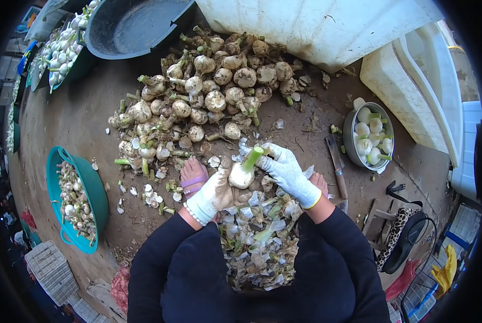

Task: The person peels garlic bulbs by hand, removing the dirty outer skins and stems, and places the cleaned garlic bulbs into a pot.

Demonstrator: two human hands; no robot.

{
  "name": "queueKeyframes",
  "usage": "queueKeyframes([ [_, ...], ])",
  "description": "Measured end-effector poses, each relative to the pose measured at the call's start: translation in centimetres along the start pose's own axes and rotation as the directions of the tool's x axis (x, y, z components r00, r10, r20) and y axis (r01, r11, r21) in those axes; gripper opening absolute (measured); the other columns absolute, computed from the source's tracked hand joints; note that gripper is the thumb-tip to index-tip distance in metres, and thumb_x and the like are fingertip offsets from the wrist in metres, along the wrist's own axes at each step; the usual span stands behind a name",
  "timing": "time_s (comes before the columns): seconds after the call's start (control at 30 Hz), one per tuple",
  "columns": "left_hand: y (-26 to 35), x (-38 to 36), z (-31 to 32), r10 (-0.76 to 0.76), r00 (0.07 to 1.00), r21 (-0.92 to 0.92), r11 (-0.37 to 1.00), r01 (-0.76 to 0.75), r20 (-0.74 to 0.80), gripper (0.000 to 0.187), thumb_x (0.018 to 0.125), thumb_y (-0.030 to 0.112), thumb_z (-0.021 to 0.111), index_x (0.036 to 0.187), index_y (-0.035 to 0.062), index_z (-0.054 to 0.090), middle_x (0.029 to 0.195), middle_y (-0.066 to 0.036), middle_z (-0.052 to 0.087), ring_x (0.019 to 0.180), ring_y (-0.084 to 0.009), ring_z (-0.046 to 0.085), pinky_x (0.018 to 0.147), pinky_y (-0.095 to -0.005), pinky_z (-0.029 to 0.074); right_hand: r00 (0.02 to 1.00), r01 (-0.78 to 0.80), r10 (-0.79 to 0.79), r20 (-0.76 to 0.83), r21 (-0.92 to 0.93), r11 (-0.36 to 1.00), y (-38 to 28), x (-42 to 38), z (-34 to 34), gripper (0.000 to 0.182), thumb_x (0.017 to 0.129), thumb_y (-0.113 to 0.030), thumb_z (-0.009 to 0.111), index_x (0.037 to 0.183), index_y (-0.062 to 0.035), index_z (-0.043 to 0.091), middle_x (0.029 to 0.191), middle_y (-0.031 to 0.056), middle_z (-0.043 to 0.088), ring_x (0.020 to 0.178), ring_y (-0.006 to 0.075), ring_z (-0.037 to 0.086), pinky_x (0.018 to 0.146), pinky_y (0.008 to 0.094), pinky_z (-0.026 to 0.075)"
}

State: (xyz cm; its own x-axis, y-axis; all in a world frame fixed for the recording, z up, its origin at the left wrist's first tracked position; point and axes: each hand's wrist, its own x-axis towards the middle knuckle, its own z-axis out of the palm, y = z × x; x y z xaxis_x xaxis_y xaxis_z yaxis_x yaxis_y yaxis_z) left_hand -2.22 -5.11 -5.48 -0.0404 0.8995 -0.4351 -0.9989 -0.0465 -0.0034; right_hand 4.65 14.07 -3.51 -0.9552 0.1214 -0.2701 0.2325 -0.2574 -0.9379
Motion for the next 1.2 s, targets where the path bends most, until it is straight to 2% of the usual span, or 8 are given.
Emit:
queueKeyframes([
  [0.13, -0.4, -0.4, 4.0, 0.117, 0.947, 0.173, 0.983, -0.067, -0.299, 0.076, 0.081, 0.068, 0.054, 0.124, 0.0053, 0.052, 0.098, -0.010, 0.065, 0.070, -0.0185, 0.064, 0.059, -0.0298, 0.051, 0.988, -0.150, 0.141, 0.065, 0.153, 0.977, -1.7, -0.3, -0.3, 0.019, 0.095, -0.021, 0.058, 0.102, -0.0040, 0.062, 0.084, -0.0010, 0.062, 0.071, 0.0026, 0.052, 0.061, 0.0195, 0.043],
  [0.2, -0.2, -0.4, 3.6, 0.117, 0.983, 0.384, 0.922, -0.054, -0.140, 0.081, 0.079, 0.068, 0.058, 0.126, 0.0026, 0.049, 0.100, -0.010, 0.064, 0.074, -0.0165, 0.063, 0.057, -0.0284, 0.048, 0.944, -0.303, 0.328, 0.042, 0.509, 0.806, 0.4, -0.1, -0.9, 0.017, 0.095, -0.017, 0.055, 0.102, -0.0042, 0.062, 0.087, 0.0000, 0.063, 0.071, 0.0064, 0.056, 0.062, 0.0209, 0.045],
  [0.4, -0.4, -0.2, 2.6, 0.321, 0.942, 0.384, 0.885, -0.262, -0.095, 0.087, 0.085, 0.039, 0.071, 0.147, 0.0047, 0.021, 0.124, -0.011, 0.053, 0.114, -0.0228, 0.055, 0.094, -0.0360, 0.047, 0.978, -0.043, 0.020, -0.208, -0.109, 0.993, 1.0, -0.2, -2.3, 0.036, 0.088, -0.009, 0.059, 0.122, 0.0015, 0.056, 0.112, 0.0103, 0.061, 0.103, 0.0145, 0.058, 0.091, 0.0288, 0.047],
  [0.6, 0.0, 0.7, 0.9, 0.500, 0.853, 0.225, 0.857, -0.464, -0.147, 0.065, 0.087, 0.011, 0.067, 0.141, 0.0063, 0.032, 0.124, -0.011, 0.055, 0.118, -0.0247, 0.053, 0.103, -0.0392, 0.042, 0.984, 0.177, -0.134, 0.122, -0.499, 0.848, -1.2, -1.6, 0.1, 0.039, 0.084, -0.020, 0.073, 0.117, -0.0037, 0.061, 0.116, 0.0083, 0.059, 0.109, 0.0179, 0.055, 0.095, 0.0307, 0.042],
  [0.87, 0.4, -0.9, 1.0, 0.686, 0.727, 0.515, 0.635, -0.575, -0.035, 0.043, 0.087, 0.010, 0.066, 0.126, 0.0008, 0.050, 0.117, -0.010, 0.059, 0.108, -0.0193, 0.057, 0.096, -0.0345, 0.045, 0.965, 0.041, -0.019, -0.261, 0.078, 0.996, -0.5, -1.2, -2.1, 0.031, 0.088, -0.012, 0.068, 0.115, -0.0024, 0.058, 0.107, 0.0061, 0.065, 0.100, 0.0130, 0.059, 0.090, 0.0280, 0.047],
  [0.93, 0.1, -1.7, 1.0, 0.287, 0.954, 0.902, 0.430, -0.045, -0.090, 0.039, 0.087, 0.014, 0.066, 0.121, -0.0015, 0.056, 0.113, -0.010, 0.062, 0.104, -0.0191, 0.059, 0.092, -0.0341, 0.048, 0.956, 0.051, -0.020, -0.293, 0.099, 0.994, -1.1, -1.3, -3.1, 0.031, 0.088, -0.011, 0.068, 0.116, -0.0023, 0.058, 0.108, 0.0060, 0.064, 0.099, 0.0129, 0.059, 0.089, 0.0280, 0.047],
  [1.0, -0.5, -1.5, 2.5, 0.269, 0.961, 0.997, 0.002, -0.071, 0.067, 0.041, 0.079, 0.013, 0.071, 0.117, 0.0012, 0.060, 0.108, -0.012, 0.064, 0.097, -0.0232, 0.063, 0.087, -0.0341, 0.050, 0.957, 0.044, -0.023, -0.288, 0.066, 0.997, -1.4, -1.3, -3.0, 0.030, 0.087, -0.008, 0.067, 0.115, -0.0019, 0.058, 0.109, 0.0059, 0.064, 0.099, 0.0127, 0.059, 0.089, 0.0277, 0.047],
  [1.2, 0.5, -0.1, 3.8, 0.666, 0.627, 0.876, -0.480, -0.055, 0.404, 0.032, 0.070, 0.011, 0.074, 0.100, 0.0101, 0.064, 0.097, -0.007, 0.059, 0.090, -0.0296, 0.058, 0.076, -0.0392, 0.047, 0.992, 0.084, -0.098, -0.075, -0.177, 0.981, -2.0, -1.8, -0.9, 0.027, 0.081, -0.003, 0.068, 0.108, -0.0037, 0.064, 0.105, 0.0075, 0.064, 0.098, 0.0183, 0.061, 0.086, 0.0304, 0.048],
])
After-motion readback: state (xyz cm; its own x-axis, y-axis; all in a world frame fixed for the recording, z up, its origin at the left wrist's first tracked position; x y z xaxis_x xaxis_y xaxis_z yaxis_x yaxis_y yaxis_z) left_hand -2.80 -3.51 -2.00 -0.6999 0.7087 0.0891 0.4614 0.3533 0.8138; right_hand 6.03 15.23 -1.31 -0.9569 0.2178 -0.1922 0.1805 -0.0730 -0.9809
